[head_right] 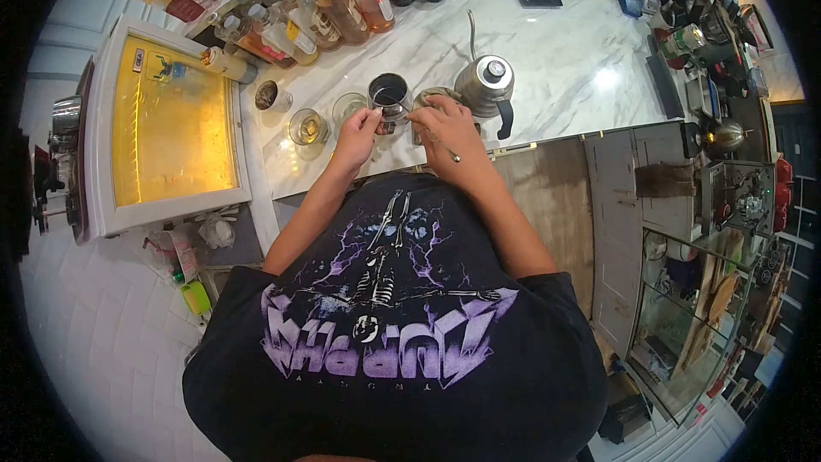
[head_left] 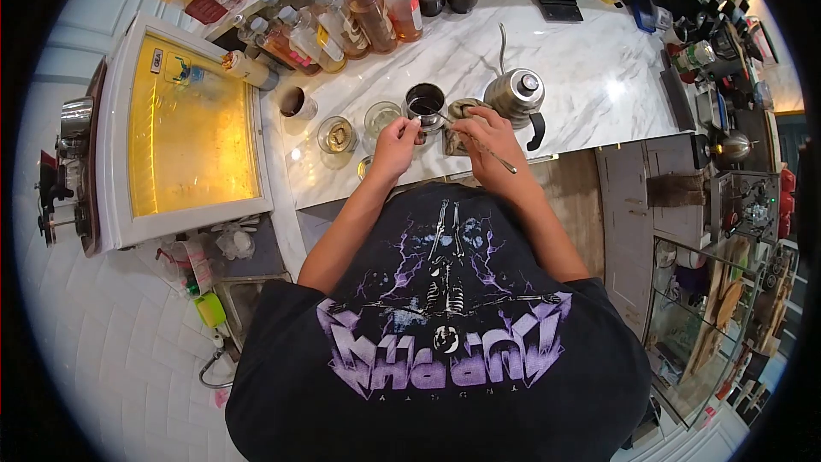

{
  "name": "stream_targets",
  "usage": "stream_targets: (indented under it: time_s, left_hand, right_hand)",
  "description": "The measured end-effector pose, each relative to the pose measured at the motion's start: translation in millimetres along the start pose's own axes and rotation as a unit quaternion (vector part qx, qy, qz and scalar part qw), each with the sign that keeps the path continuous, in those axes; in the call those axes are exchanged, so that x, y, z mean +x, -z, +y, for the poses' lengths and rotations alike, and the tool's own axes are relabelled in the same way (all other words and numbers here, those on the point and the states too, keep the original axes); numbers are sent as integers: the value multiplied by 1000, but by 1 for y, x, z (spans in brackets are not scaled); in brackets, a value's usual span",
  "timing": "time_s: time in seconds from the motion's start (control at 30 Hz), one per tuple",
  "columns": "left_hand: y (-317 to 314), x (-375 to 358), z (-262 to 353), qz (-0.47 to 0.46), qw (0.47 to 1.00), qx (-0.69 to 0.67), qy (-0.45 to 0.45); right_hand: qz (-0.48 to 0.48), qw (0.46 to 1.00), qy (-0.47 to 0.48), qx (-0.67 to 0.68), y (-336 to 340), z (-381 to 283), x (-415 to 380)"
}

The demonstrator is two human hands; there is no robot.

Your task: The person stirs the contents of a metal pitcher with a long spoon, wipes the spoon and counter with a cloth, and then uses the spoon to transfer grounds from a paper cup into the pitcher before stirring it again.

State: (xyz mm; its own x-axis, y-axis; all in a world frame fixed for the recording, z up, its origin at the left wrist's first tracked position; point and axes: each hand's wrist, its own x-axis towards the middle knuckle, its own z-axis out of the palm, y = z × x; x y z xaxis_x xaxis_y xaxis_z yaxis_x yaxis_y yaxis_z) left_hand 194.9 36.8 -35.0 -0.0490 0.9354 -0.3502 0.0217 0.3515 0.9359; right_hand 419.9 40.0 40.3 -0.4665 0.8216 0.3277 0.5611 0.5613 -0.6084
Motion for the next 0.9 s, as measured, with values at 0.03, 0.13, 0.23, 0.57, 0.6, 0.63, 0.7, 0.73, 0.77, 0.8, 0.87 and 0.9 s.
stream_targets:
  time_s: [0.03, 0.13, 0.23, 0.57, 0.6, 0.63, 0.7, 0.73, 0.77, 0.8, 0.87, 0.9]
  left_hand:
    - [0, 0, 1, -2, 1000, 0, -11]
    - [0, 0, 6, 3, 1000, 12, 3]
    - [-3, -2, 10, 4, 1000, 1, 9]
    - [-1, 0, 5, -8, 1000, -18, -5]
    - [-1, 1, 5, -8, 1000, -19, -5]
    - [0, 1, 5, -8, 1000, -9, 2]
    - [1, 1, 4, -6, 1000, 2, 10]
    - [1, 2, 3, -7, 1000, -1, 9]
    - [1, 3, 2, -8, 1000, -4, 9]
    - [1, 3, 1, -9, 1000, -3, 10]
    - [0, 3, 4, -7, 1000, -11, 2]
    - [0, 3, 5, -9, 1000, -10, 2]
  right_hand:
    - [0, 1000, 1, 2, 2, -2, 1]
    - [4, 1000, -14, 1, 6, -7, 7]
    - [5, 1000, -16, 9, 4, -4, 6]
    - [7, 1000, -3, 3, 6, -6, 14]
    - [6, 1000, -6, 7, 6, -6, 15]
    - [6, 1000, -6, 7, 6, -7, 16]
    - [5, 1000, -10, 11, 5, -7, 15]
    - [5, 1000, -11, 11, 5, -7, 15]
    - [8, 1000, -5, 13, 4, -6, 15]
    - [11, 1000, 1, 14, 4, -6, 15]
    - [11, 1000, -3, 16, 4, -7, 14]
    - [9, 1000, -4, 18, 5, -8, 14]
